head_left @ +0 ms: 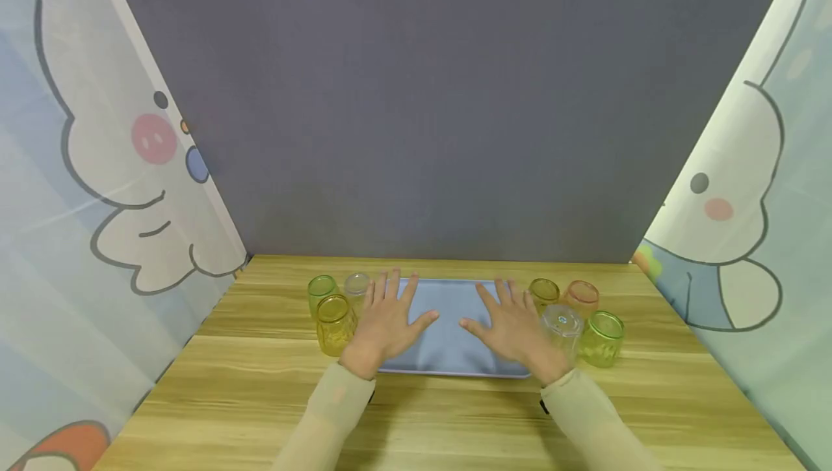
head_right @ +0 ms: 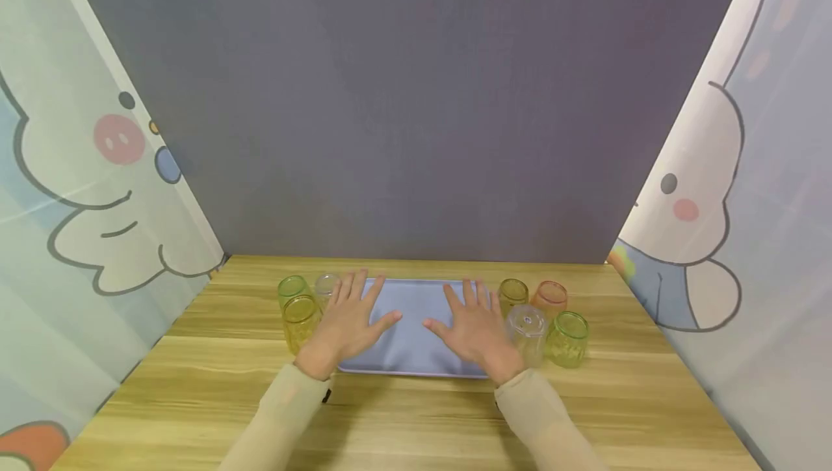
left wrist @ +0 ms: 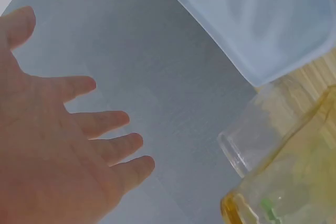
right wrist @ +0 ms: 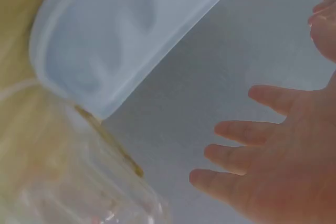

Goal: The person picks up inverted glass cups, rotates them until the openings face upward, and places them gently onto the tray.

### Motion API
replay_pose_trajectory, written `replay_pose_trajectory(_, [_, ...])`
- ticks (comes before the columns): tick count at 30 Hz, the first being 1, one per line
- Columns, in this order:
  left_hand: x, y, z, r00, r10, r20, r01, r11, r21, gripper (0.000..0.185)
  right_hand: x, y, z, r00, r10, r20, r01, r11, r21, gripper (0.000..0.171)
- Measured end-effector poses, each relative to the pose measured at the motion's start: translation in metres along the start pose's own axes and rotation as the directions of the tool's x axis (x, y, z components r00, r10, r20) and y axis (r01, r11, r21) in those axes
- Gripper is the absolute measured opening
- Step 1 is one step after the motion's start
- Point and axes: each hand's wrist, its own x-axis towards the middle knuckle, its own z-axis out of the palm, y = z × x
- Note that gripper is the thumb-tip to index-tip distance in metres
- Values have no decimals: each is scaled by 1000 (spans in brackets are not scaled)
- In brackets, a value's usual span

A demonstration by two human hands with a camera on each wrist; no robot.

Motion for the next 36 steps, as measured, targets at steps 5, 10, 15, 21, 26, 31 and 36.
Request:
replay_pose_trajectory(5, [1,1,-2,1000,7,3,-7,1000,-6,80,0,5,-14,1000,4,-17,-5,999,-47,77])
replay_pose_trajectory(10, [1,-2,-12,1000,3,-20,-3,1000,-26,77,-1,11,-29,998,55,-10,-55,996,-76,71])
replay_pose_trajectory(15, [-1,-4,-21,1000,17,-26,-19,997,-75,75,-3,18,-40,997,79,-5,-79,989,-124,65])
replay_pose_trajectory(21, [0,-5,-19,998,43,-46,-47,995,-93,70,-7,25,-51,995,96,17,-91,982,-166,59])
replay_pose_trajectory(26, [4,-3,-15,993,54,-103,-63,994,-89,63,-10,33,-58,992,120,25,-114,979,-171,56])
replay_pose_trajectory(31, [4,-2,-8,983,44,-178,-72,986,-151,55,-13,43,-63,991,128,39,-117,972,-203,49])
replay_pose_trajectory(36, [3,-2,-3,961,51,-272,-107,975,-193,45,-14,47,-63,990,126,68,-111,976,-187,48])
